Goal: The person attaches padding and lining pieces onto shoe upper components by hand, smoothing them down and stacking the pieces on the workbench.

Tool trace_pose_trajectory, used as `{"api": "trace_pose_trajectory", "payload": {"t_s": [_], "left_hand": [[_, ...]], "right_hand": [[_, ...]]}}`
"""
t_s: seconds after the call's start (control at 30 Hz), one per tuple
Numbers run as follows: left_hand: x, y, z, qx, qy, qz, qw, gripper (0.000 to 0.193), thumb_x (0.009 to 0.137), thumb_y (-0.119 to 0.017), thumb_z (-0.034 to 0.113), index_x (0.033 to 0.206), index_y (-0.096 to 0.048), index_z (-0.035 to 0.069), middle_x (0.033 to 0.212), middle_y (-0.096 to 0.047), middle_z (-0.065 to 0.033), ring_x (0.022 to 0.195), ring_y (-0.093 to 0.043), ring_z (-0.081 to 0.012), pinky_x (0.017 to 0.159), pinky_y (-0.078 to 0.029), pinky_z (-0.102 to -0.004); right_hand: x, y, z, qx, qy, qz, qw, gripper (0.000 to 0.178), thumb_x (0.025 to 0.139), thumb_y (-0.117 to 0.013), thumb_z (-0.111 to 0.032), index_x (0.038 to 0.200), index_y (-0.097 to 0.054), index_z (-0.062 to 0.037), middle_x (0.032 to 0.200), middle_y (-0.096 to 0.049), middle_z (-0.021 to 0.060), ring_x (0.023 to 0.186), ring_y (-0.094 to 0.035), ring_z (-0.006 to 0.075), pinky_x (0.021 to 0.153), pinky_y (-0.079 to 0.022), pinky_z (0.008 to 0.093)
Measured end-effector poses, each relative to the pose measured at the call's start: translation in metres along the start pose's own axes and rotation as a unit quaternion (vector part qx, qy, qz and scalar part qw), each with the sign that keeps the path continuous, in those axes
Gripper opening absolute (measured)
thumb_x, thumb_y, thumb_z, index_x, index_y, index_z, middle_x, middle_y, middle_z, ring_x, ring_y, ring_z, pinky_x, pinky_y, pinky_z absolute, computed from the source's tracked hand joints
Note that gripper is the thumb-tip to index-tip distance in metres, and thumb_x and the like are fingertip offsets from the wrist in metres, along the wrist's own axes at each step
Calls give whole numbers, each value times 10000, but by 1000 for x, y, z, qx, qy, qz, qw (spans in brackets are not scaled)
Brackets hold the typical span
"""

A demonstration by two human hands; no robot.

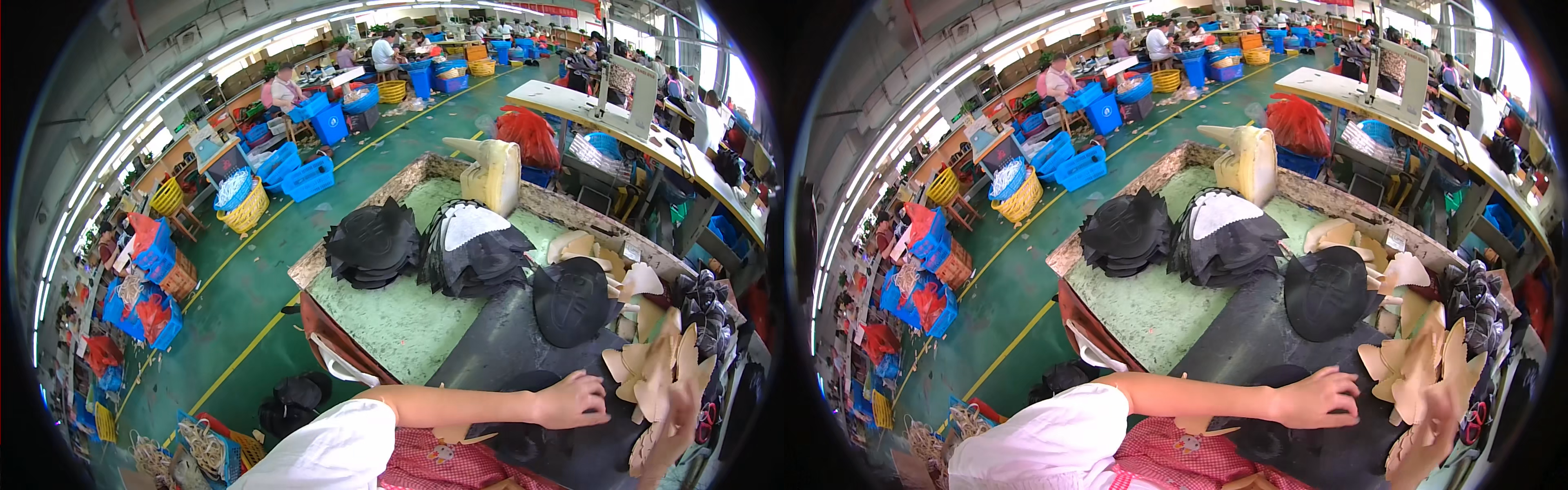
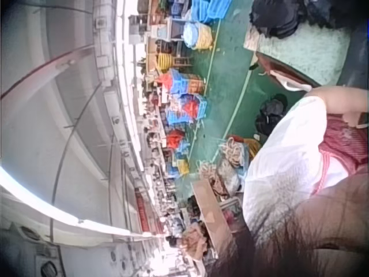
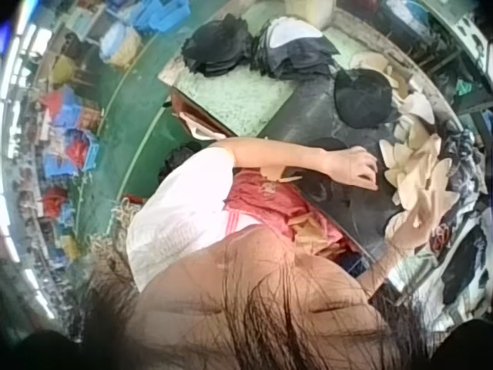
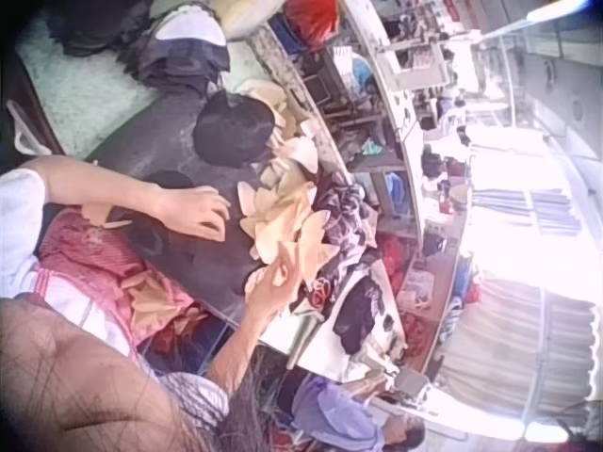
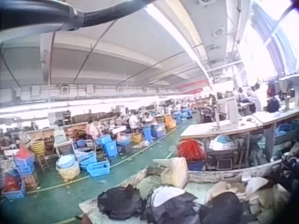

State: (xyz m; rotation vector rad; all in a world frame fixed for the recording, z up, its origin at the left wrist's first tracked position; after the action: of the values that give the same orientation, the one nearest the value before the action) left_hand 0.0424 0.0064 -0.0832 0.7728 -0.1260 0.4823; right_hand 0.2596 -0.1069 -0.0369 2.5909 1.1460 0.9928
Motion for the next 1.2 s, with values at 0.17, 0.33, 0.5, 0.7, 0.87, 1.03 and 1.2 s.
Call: {"api": "trace_pose_trajectory", "payload": {"t_s": [0.17, 0.33, 0.5, 0.7, 0.87, 1.03, 1.2], "left_hand": [[-1, 12, 8, -353, 108, -15, 929, 412, 1029, -389, 373, 821, -531, 48, 736, -617, -49, 681, -615, -164, 642, -483, -311], [-15, 16, 13, -479, 153, -95, 859, 359, 1028, -400, 343, 827, -521, 71, 714, -588, -4, 625, -584, -78, 516, -427, -232], [-20, 23, 26, -504, 107, -12, 857, 339, 1037, -400, 315, 856, -518, 55, 707, -578, 8, 638, -566, -73, 524, -424, -226], [-19, 26, 30, -309, 69, 48, 947, 333, 1038, -411, 280, 860, -496, 12, 616, -551, -40, 595, -547, -145, 562, -426, -310], [-30, 26, 41, -137, 13, 103, 985, 189, 990, -465, 157, 886, -490, 1, 708, -569, -115, 635, -593, -285, 595, -457, -390], [-22, 12, 38, 48, -26, 138, 989, 176, 942, -527, 155, 868, -486, 0, 750, -511, -124, 653, -577, -320, 594, -459, -396], [-12, 27, 48, -103, 20, 124, 987, 349, 893, -644, 301, 717, -494, 39, 708, -517, -72, 607, -546, -225, 553, -410, -352]], "right_hand": [[-13, -28, -90, -128, 256, -255, 924, 221, 805, -647, 43, 1001, -702, -41, 1006, -688, 78, 962, -645, 240, 882, -488, 351], [-10, -38, -91, -91, 249, -264, 928, 269, 766, -630, 51, 1003, -705, -52, 1042, -680, 115, 1027, -629, 303, 930, -470, 408], [-13, -46, -93, -77, 194, -259, 943, 258, 790, -630, 60, 1016, -708, -39, 1051, -682, 125, 1062, -623, 289, 948, -465, 391], [-35, -56, -52, 106, -226, -250, 935, 169, 789, -652, -22, 953, -638, 15, 986, -651, 113, 947, -612, 227, 878, -462, 342], [-36, -54, -68, 112, -219, -272, 930, 124, 858, -680, 7, 981, -693, 9, 906, -701, 52, 844, -658, 141, 755, -536, 276], [-37, -57, -84, 7, -120, -261, 958, 93, 854, -705, -19, 939, -675, 5, 863, -664, 28, 784, -626, 104, 704, -509, 231], [-44, -45, -63, 117, -174, -254, 944, 102, 884, -671, -25, 976, -643, 8, 863, -642, 16, 758, -603, 100, 682, -491, 213]]}}
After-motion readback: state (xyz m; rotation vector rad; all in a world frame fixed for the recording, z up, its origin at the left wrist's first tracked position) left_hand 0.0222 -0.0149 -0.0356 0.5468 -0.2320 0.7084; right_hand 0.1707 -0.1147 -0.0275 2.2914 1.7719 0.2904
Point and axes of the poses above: each hand's wrist, its own x-axis towards the middle knuckle, its own y-axis out of the back of the hand, z = x × y, the point moved 2 cm from there along x, towards the middle knuckle
